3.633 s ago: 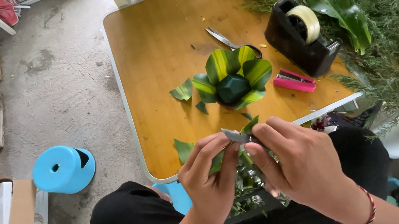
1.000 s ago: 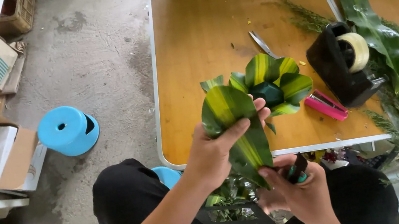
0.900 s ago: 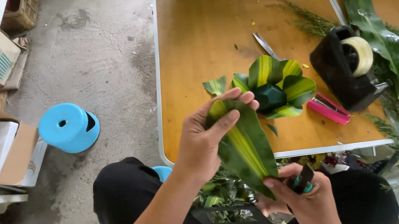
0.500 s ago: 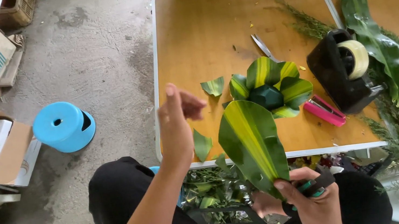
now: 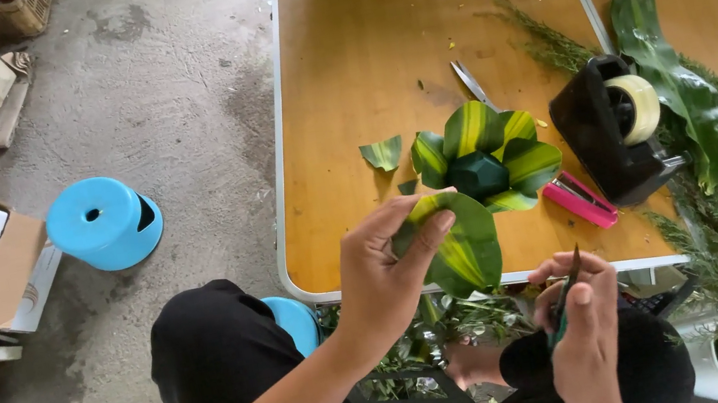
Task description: Attaching folded leaves to a floral foam base to create a decorative arrangement base.
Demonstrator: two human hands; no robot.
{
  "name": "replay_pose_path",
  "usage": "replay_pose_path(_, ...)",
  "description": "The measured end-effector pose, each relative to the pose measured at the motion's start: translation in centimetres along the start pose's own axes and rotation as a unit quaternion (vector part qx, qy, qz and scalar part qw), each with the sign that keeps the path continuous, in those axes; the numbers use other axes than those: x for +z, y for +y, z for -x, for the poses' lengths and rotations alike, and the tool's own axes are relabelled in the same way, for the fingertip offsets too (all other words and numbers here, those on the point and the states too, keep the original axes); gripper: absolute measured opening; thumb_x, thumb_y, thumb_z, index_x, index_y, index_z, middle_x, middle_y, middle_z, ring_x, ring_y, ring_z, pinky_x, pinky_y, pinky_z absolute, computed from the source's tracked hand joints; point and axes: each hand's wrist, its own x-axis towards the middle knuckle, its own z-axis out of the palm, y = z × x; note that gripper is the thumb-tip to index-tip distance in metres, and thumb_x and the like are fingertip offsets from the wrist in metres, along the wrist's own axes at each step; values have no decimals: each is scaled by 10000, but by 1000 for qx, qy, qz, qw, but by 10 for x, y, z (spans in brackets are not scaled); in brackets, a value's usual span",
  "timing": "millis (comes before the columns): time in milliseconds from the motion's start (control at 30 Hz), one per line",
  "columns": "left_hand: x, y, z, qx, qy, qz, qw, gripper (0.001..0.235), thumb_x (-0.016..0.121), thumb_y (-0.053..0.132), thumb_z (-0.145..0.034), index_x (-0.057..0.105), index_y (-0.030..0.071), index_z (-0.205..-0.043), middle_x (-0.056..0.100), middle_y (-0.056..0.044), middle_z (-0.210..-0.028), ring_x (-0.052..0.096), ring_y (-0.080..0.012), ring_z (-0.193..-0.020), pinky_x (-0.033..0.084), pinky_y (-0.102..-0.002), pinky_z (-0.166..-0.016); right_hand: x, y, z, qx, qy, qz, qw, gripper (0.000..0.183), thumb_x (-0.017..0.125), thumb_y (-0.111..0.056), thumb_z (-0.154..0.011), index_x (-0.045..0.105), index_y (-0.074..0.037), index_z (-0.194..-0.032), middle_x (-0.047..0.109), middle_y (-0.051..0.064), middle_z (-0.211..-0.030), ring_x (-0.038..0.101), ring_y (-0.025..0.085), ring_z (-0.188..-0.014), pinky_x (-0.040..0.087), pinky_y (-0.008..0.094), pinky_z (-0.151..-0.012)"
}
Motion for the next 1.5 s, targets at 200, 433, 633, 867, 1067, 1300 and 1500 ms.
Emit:
replay_pose_path(200,5,6,6,100,-15,-98,990,334,668,293,-990,656,128,-1280,750,-59,-1161,740,-192,-1051,622,-341,-947,-12,-53,1,-134,19,196,971,463,369,-442,-1057,550,-25,-1142,640,57,-872,552,172,-622,421,345,-607)
replay_pose_path(433,12,13,16,147,-13,-104,984,97,708,125,-969,644,93,-1034,702,-57,-927,675,-165,-787,540,-273,-664,7,-92,9,-317,3,398,861,277,477,-368,-1049,618,-133,-1086,661,14,-924,641,257,-718,426,339,-566)
replay_pose_path(633,13,12,23,162,-28,-61,984,115,703,-39,-943,665,53,-1002,666,-107,-969,685,-225,-816,574,-310,-696,14,-101,10,-350,0,439,828,215,517,-344,-1043,609,-153,-1084,619,2,-843,624,228,-674,417,329,-531)
replay_pose_path(867,13,8,26,164,-33,-72,983,139,707,-13,-958,685,78,-1061,671,-90,-1010,691,-203,-801,575,-298,-709,11,-103,12,-344,-20,433,833,219,515,-359,-1033,620,-171,-1073,622,-29,-844,626,223,-647,399,340,-486)
replay_pose_path(1067,14,8,27,173,-32,-75,982,118,704,-7,-959,684,71,-1046,673,-91,-1002,706,-203,-799,584,-295,-716,8,-103,11,-347,-26,423,837,220,502,-361,-1040,607,-168,-1059,612,-22,-826,601,240,-635,396,347,-500)
replay_pose_path(1300,15,12,25,205,-23,-77,975,130,700,-53,-948,661,53,-1011,674,-107,-973,714,-225,-858,596,-302,-748,4,-99,10,-338,-36,406,848,196,503,-331,-1041,584,-154,-1053,593,-21,-801,571,234,-599,377,340,-497)
replay_pose_path(1500,13,12,26,209,-21,-89,974,162,721,-52,-925,603,55,-952,666,-130,-943,685,-229,-787,567,-306,-677,1,-96,6,-321,-63,364,872,219,486,-329,-1046,587,-135,-1045,583,-2,-795,532,266,-574,371,359,-500)
